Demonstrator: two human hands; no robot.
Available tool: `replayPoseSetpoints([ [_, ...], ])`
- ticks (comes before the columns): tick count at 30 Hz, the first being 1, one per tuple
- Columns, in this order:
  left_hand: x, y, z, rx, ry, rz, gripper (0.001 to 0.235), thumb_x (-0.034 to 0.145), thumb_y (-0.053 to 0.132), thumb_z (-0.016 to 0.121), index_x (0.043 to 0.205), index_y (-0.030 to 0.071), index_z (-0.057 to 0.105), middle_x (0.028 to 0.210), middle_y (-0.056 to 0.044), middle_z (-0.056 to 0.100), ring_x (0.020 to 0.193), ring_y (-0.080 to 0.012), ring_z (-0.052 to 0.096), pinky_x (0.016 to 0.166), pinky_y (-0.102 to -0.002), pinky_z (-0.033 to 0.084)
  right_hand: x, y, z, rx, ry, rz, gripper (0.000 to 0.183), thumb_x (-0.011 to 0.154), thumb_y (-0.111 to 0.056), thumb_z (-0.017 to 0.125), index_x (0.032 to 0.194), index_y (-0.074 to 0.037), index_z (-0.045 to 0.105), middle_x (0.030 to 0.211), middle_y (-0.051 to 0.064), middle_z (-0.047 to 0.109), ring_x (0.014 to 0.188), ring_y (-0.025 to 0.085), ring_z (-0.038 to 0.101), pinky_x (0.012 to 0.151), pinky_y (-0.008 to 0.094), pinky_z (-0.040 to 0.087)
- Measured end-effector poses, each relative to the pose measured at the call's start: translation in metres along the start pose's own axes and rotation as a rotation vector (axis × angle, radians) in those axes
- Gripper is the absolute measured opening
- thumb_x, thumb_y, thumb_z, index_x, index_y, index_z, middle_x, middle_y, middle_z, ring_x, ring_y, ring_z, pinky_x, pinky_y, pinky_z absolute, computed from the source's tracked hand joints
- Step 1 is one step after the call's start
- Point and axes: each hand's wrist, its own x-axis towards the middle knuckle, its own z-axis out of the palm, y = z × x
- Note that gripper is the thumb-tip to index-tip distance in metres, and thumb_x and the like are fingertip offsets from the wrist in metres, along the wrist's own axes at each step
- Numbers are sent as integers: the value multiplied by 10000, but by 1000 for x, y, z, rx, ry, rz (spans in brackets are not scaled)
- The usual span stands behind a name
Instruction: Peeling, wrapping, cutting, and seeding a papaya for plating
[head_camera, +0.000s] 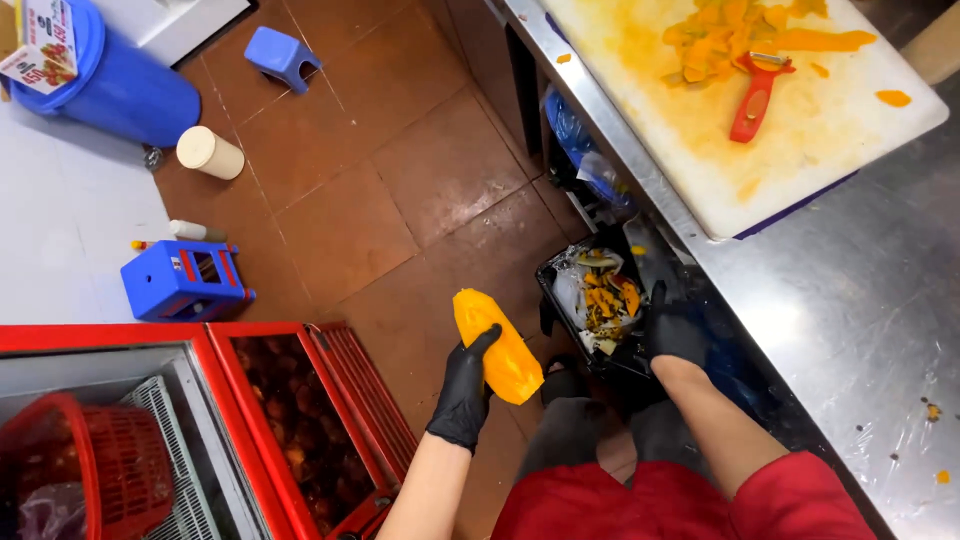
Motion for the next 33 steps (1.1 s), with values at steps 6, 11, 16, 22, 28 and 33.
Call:
replayPoseSetpoints([
  [6, -11, 3, -11, 29, 1, -33, 901, 740, 383, 934, 1473, 10, 567, 1437, -200, 629, 1333, -346, 557, 1077, -514, 474, -6, -4, -11, -110, -639, 259, 438, 1039, -328, 521, 1282, -37, 742, 1291, 181, 743, 1248, 317, 683, 1096, 415, 530],
  [11, 28, -19, -5, 6, -39, -8, 895, 745, 407, 944, 1465, 26, 574, 1404, -192, 640, 1299, -325, 574, 1061, -504, 484, 30, 43, 48, -44, -464, 244, 510, 984, -594, 538, 1220, -199, 759, 1234, 108, 770, 1204, 294, 700, 1021, 412, 554],
  [16, 35, -33, -7, -31, -81, -5, 848, 753, 400, 937, 1440, 35, 598, 1369, -174, 658, 1262, -307, 593, 1030, -504, 506, 50, 42, 28, -150, -401, 118, 528, 1030, -589, 516, 1294, -190, 737, 1219, 137, 767, 1188, 303, 701, 996, 441, 549],
  [22, 22, -38, -11, -43, -82, -45, 888, 728, 418, 942, 1438, 17, 592, 1398, -178, 641, 1287, -319, 573, 1053, -501, 485, 30, 51, 45, -270, -337, -68, 514, 986, -535, 565, 1444, -321, 656, 1303, 100, 746, 1293, 323, 649, 1066, 519, 501],
  [28, -1, -26, -18, -24, -11, -89, 933, 731, 415, 932, 1491, 35, 548, 1474, -170, 598, 1352, -328, 533, 1094, -495, 455, -1, 90, 75, -204, -633, 66, 479, 977, -556, 524, 1260, -245, 753, 1303, 71, 766, 1277, 252, 672, 1086, 410, 541],
  [33, 5, -28, -12, -41, 20, -72, 962, 720, 427, 925, 1500, 21, 535, 1490, -194, 583, 1365, -343, 519, 1100, -495, 448, 4, 28, 25, -226, -703, 137, 424, 1046, -379, 489, 1205, -115, 781, 1244, 149, 776, 1241, 285, 697, 1060, 386, 544],
])
